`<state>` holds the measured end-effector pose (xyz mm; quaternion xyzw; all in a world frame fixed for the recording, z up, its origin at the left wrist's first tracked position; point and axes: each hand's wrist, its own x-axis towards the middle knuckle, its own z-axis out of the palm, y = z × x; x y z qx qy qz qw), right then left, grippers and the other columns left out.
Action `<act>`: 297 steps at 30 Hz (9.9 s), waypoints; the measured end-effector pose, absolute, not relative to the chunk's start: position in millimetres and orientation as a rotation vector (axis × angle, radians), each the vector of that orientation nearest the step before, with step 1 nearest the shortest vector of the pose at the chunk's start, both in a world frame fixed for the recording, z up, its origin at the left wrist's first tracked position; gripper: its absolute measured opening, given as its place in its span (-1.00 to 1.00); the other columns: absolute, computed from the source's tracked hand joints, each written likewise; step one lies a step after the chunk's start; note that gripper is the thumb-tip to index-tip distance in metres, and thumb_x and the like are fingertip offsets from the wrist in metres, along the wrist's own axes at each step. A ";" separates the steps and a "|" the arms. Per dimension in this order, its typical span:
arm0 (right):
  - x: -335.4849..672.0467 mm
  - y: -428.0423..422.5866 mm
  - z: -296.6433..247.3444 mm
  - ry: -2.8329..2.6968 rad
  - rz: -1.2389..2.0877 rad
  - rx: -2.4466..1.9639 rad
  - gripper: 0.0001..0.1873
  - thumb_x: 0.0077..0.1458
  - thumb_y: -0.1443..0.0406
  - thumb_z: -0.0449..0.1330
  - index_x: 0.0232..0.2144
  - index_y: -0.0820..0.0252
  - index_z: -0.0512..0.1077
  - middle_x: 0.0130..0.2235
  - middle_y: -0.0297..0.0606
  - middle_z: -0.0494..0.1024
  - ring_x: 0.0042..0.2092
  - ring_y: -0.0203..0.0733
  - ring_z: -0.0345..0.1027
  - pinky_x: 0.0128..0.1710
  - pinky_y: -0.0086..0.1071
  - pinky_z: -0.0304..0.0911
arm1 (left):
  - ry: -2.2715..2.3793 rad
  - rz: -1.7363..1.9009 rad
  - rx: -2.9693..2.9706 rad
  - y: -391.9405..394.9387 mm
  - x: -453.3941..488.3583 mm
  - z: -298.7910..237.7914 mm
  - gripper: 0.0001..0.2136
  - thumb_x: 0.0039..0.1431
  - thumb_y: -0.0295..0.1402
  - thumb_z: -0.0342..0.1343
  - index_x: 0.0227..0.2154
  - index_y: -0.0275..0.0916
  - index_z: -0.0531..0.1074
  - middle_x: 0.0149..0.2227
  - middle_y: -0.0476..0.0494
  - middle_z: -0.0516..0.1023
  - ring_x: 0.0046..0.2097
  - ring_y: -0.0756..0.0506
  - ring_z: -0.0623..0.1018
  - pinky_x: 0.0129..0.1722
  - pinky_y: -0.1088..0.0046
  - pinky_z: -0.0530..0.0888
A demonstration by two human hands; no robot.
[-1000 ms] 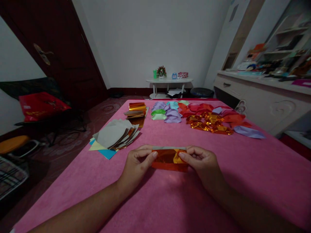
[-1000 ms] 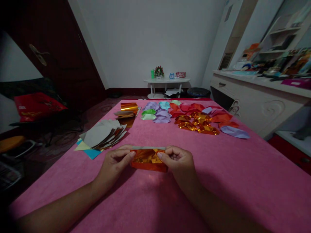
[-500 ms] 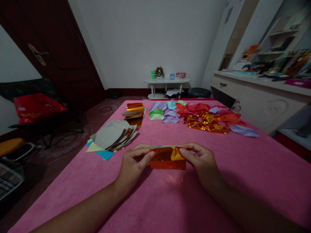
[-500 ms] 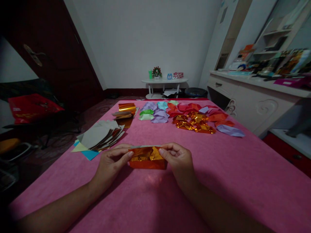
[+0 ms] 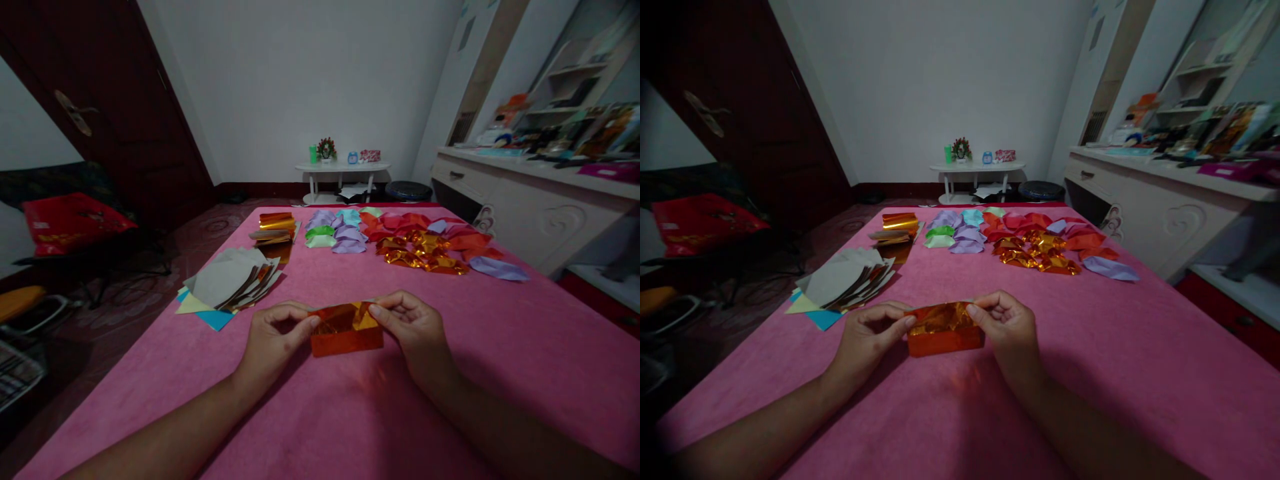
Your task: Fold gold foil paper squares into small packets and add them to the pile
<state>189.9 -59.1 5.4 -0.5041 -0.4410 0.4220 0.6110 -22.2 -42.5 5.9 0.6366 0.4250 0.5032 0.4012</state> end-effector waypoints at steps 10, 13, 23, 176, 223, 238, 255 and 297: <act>188.5 -58.7 6.3 -1.098 0.811 -1.118 -0.79 -0.16 0.21 0.36 -0.57 0.19 0.43 -0.35 -0.25 0.49 -0.32 -0.24 0.37 -0.32 -0.42 0.31 | 1.067 1.274 1.624 -40.8 -22.2 2.7 -0.87 0.00 -0.36 0.25 -0.58 -0.29 0.53 -0.45 -0.14 0.59 -0.39 -0.03 0.54 -0.39 0.54 0.46; 188.6 -58.2 5.1 -1.116 0.800 -1.095 -0.82 -0.14 0.25 0.35 -0.58 0.19 0.43 -0.38 -0.26 0.47 -0.33 -0.24 0.36 -0.36 -0.43 0.29 | 1.063 1.274 1.615 -40.5 -21.4 2.6 -0.88 -0.01 -0.38 0.26 -0.58 -0.29 0.54 -0.44 -0.15 0.60 -0.38 -0.03 0.55 -0.38 0.54 0.47; 188.9 -58.8 5.4 -1.127 0.775 -1.123 -0.84 -0.12 0.27 0.34 -0.57 0.20 0.44 -0.39 -0.28 0.47 -0.35 -0.26 0.35 -0.36 -0.43 0.28 | 1.034 1.267 1.610 -39.8 -23.3 2.0 -0.91 -0.02 -0.43 0.26 -0.58 -0.28 0.54 -0.41 -0.13 0.60 -0.33 -0.03 0.56 -0.31 0.54 0.47; 164.8 -73.7 1.6 -1.272 0.895 -1.350 -0.45 0.10 -0.07 0.03 -0.73 0.15 0.15 -0.69 -0.43 0.13 -0.62 -0.37 -0.03 -0.59 -0.44 -0.06 | 0.820 1.162 1.350 -48.9 21.9 12.7 -0.67 0.21 -0.16 0.04 -0.39 -0.36 0.52 -0.41 -0.13 0.57 -0.38 -0.04 0.51 -0.34 0.51 0.43; 182.8 -62.7 1.9 -1.257 1.242 -1.201 -0.54 0.06 0.02 0.12 -0.65 0.26 0.39 -0.74 -0.41 0.26 -0.69 -0.43 0.03 -0.72 -0.52 -0.09 | 0.717 1.039 1.801 -36.7 -1.1 10.5 -0.81 0.17 -0.35 0.10 -0.25 -0.26 0.59 -0.27 -0.22 0.63 -0.27 -0.08 0.60 -0.23 0.45 0.50; 186.2 -58.9 4.0 -1.101 1.192 -1.175 -0.60 -0.07 0.04 0.27 -0.62 0.27 0.37 -0.68 -0.43 0.26 -0.66 -0.45 -0.06 -0.70 -0.52 -0.17 | 0.595 0.734 1.684 -37.5 -4.2 10.4 -0.74 0.15 -0.23 0.13 -0.40 -0.36 0.56 -0.42 -0.23 0.58 -0.37 -0.05 0.53 -0.32 0.47 0.45; 178.0 -68.1 3.1 -1.179 1.474 -1.108 -0.70 -0.07 0.10 0.28 -0.49 0.26 0.48 -0.51 -0.30 0.49 -0.51 -0.29 0.30 -0.54 -0.47 0.18 | 1.037 1.370 1.345 -13.9 -12.9 11.2 -0.78 0.07 -0.25 0.18 -0.48 -0.34 0.51 -0.60 0.00 0.42 -0.59 0.10 0.31 -0.56 0.61 0.26; 180.7 -56.0 -1.9 -1.263 0.940 -1.112 -0.73 -0.08 0.31 0.17 -0.26 0.23 0.50 -0.51 -0.33 0.52 -0.57 -0.35 0.32 -0.50 -0.44 0.34 | 1.046 1.268 2.037 -26.6 -6.9 -0.9 -0.74 0.13 -0.46 0.11 -0.11 -0.29 0.52 -0.22 -0.22 0.56 -0.25 -0.06 0.52 -0.26 0.42 0.48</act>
